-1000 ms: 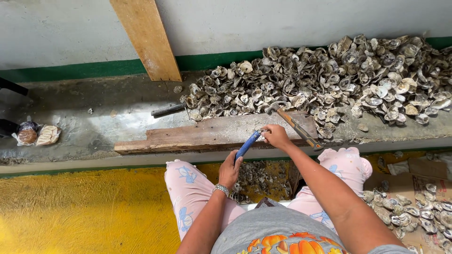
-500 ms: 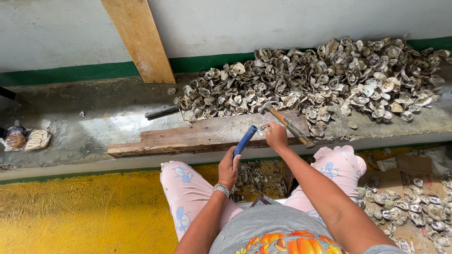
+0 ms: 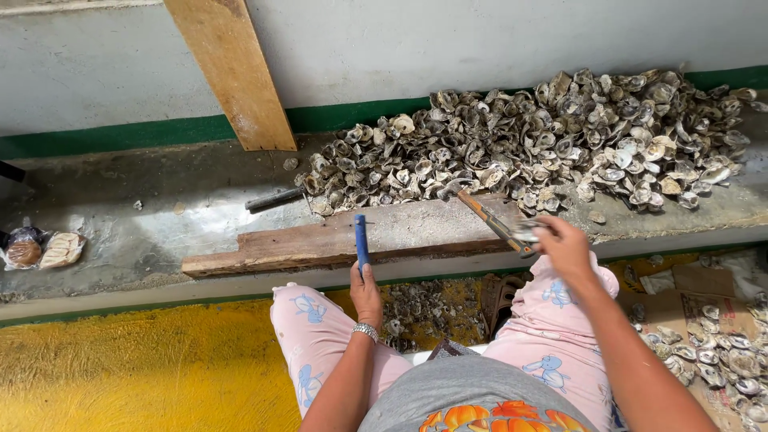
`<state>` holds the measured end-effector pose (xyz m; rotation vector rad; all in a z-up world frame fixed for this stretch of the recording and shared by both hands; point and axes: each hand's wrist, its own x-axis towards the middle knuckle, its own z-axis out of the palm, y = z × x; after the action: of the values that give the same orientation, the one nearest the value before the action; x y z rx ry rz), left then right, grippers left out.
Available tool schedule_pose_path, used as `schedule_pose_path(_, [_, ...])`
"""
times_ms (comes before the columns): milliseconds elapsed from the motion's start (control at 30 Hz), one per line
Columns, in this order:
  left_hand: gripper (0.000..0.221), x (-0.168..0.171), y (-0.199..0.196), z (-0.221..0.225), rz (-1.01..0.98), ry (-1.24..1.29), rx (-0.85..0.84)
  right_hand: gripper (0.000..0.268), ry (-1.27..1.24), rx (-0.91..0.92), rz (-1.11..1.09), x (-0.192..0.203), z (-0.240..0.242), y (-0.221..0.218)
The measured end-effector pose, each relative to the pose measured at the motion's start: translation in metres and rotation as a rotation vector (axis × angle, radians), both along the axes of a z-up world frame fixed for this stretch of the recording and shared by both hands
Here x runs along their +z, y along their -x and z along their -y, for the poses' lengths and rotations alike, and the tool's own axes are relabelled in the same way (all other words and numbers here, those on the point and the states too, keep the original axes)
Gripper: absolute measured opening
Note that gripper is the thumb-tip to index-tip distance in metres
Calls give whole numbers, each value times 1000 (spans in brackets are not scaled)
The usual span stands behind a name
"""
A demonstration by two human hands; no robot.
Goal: Using a small hammer and chisel to break and clean oyster shells on a wooden board.
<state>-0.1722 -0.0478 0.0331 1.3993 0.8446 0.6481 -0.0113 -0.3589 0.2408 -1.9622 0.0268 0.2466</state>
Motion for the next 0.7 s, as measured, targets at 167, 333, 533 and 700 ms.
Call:
schedule_pose_path(167, [34,-16,-11,-9,47,75,87,38,-165,-241,105,-126,208,-29])
schedule_pose_path(333, [33,-9,-25,-4,23,92,90,49,227,-710,-318,-272,368,71])
schedule_pose_path(533, [32,-23,-31,-10,69,116,111,40,708,-373,-323,-275,378,108])
schedule_pose_path(700, [25,19,-39,-47,212,300,142,49,1068,-37,-305,-366,372,23])
